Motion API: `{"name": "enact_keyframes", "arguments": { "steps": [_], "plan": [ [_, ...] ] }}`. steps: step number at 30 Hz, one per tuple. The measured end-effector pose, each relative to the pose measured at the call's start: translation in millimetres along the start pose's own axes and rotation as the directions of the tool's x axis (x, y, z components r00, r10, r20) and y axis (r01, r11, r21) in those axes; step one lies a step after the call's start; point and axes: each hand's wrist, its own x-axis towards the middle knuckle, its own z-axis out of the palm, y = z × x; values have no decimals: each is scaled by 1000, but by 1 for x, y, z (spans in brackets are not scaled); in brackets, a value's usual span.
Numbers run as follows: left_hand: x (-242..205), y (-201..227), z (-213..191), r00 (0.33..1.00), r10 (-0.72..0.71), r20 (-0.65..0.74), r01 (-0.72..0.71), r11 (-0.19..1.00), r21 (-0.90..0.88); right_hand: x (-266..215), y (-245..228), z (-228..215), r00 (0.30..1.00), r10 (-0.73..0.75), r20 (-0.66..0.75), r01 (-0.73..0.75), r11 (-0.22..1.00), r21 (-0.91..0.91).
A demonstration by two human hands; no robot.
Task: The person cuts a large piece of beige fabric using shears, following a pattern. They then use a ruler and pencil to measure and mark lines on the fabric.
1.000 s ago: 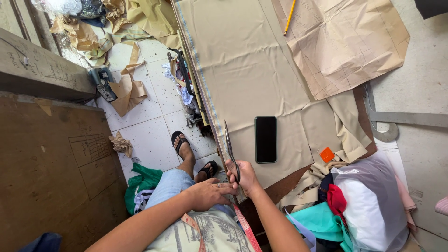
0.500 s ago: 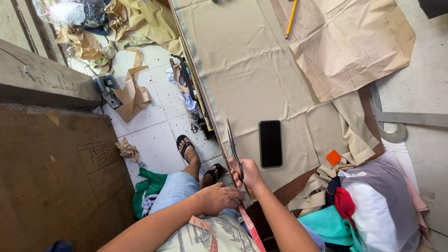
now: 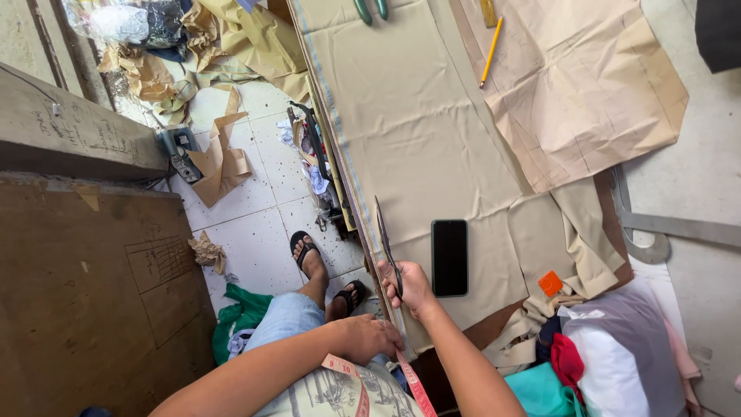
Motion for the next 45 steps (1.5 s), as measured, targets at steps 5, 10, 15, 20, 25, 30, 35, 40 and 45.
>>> {"name": "enact_keyframes", "arguments": {
  "steps": [5, 10, 15, 20, 25, 30, 35, 40, 45],
  "plan": [
    [8, -8, -11, 993, -1, 115, -3, 1000, 29, 14, -13, 3, 1000, -26, 15, 26, 1000, 15],
    [22, -25, -6, 981, 35, 189, -9, 991, -134, 14, -16, 4, 1000, 5, -18, -5, 1000, -22],
    [8, -19, -43, 973, -26, 231, 43, 997, -70, 27, 0, 4, 999, 37, -39, -37, 999, 14],
    [-68, 1, -120, 858, -498, 128, 470, 860, 200, 24, -4, 3, 1000, 15, 1, -15, 999, 52],
    [-55, -76, -126, 290, -400, -869, 816, 577, 7, 33, -13, 8, 986, -151, -69, 155, 986, 54],
    [-50, -79, -133, 363, -577, -732, 850, 528, 5, 44, -19, 11, 982, -172, -76, 175, 984, 27],
    [-54, -70, -145, 405, -662, -631, 858, 514, 10, 43, -27, 13, 983, -168, -79, 167, 986, -23],
    [-50, -81, -140, 415, -663, -623, 860, 509, 31, 61, -40, 11, 987, -145, -64, 146, 989, 2],
    [-43, -94, -132, 401, -662, -633, 866, 500, 27, 65, -53, 18, 983, -170, -69, 169, 985, -20]
  ]
}}
